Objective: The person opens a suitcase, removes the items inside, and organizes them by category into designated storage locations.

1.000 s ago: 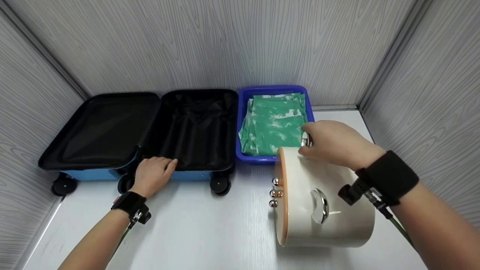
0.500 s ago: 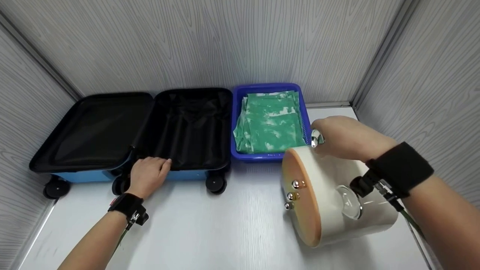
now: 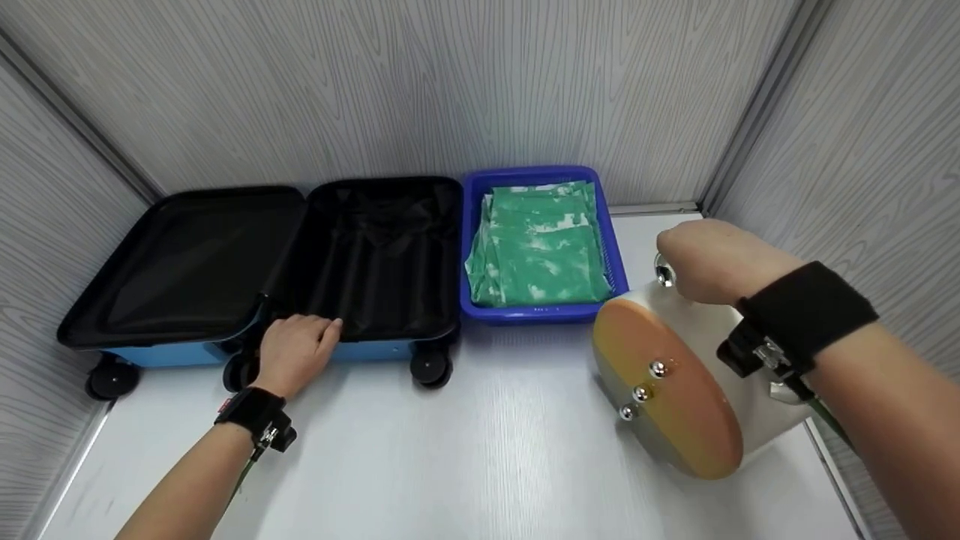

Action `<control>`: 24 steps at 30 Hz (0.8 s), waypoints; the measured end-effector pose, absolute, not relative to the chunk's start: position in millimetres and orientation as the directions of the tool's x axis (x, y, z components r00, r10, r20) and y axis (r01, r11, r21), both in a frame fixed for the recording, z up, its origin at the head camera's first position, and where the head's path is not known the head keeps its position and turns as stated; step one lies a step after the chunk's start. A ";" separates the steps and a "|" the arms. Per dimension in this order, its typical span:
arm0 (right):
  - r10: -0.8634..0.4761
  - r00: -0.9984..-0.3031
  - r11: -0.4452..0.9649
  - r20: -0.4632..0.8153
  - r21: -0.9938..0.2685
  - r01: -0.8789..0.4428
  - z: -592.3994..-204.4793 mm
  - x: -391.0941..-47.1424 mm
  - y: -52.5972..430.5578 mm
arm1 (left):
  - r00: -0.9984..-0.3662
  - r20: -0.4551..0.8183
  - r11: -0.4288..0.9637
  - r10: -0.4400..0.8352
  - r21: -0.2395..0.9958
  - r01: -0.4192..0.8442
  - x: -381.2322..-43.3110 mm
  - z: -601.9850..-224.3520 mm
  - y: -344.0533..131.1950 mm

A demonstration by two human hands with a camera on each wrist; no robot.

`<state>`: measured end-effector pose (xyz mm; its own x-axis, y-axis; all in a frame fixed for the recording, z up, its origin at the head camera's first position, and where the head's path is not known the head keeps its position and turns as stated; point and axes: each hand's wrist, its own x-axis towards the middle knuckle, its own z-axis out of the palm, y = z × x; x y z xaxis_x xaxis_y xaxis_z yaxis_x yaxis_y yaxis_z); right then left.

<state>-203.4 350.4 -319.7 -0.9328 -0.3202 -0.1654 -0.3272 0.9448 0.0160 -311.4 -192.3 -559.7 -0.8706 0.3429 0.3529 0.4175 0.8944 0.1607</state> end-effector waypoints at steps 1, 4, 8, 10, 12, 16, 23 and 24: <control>-0.325 -0.933 0.942 -0.155 0.032 -0.333 -319.9 -204.3 352.2 | -0.870 0.354 0.894 0.343 0.160 0.418 -311.6 -559.9 -192.2; -0.348 -0.931 0.931 -0.111 0.075 -0.357 -321.2 -207.9 357.1 | -0.868 0.361 0.896 0.342 0.153 0.417 -311.8 -560.5 -192.1; -0.319 -0.944 0.937 -0.084 0.120 -0.328 -322.7 -212.4 361.9 | -0.868 0.360 0.898 0.341 0.149 0.415 -312.3 -561.7 -191.2; -0.280 -0.956 0.947 -0.085 0.141 -0.290 -324.1 -215.8 363.6 | -0.871 0.355 0.898 0.340 0.154 0.413 -312.3 -561.8 -190.8; -0.243 -0.966 0.951 -0.089 0.173 -0.256 -325.8 -220.9 365.2 | -0.874 0.350 0.897 0.337 0.161 0.411 -312.0 -561.3 -190.9; -0.190 -0.979 0.955 -0.074 0.217 -0.202 -330.1 -231.0 370.8 | -0.874 0.351 0.895 0.337 0.168 0.412 -311.6 -560.3 -190.9; -0.253 -0.967 0.946 0.036 0.219 -0.239 -339.5 -245.7 383.0 | -0.884 0.333 0.900 0.328 0.174 0.400 -310.9 -559.4 -190.6; -0.260 -0.964 0.945 0.054 0.220 -0.243 -340.8 -247.7 384.0 | -0.886 0.328 0.901 0.327 0.175 0.397 -310.6 -559.0 -190.5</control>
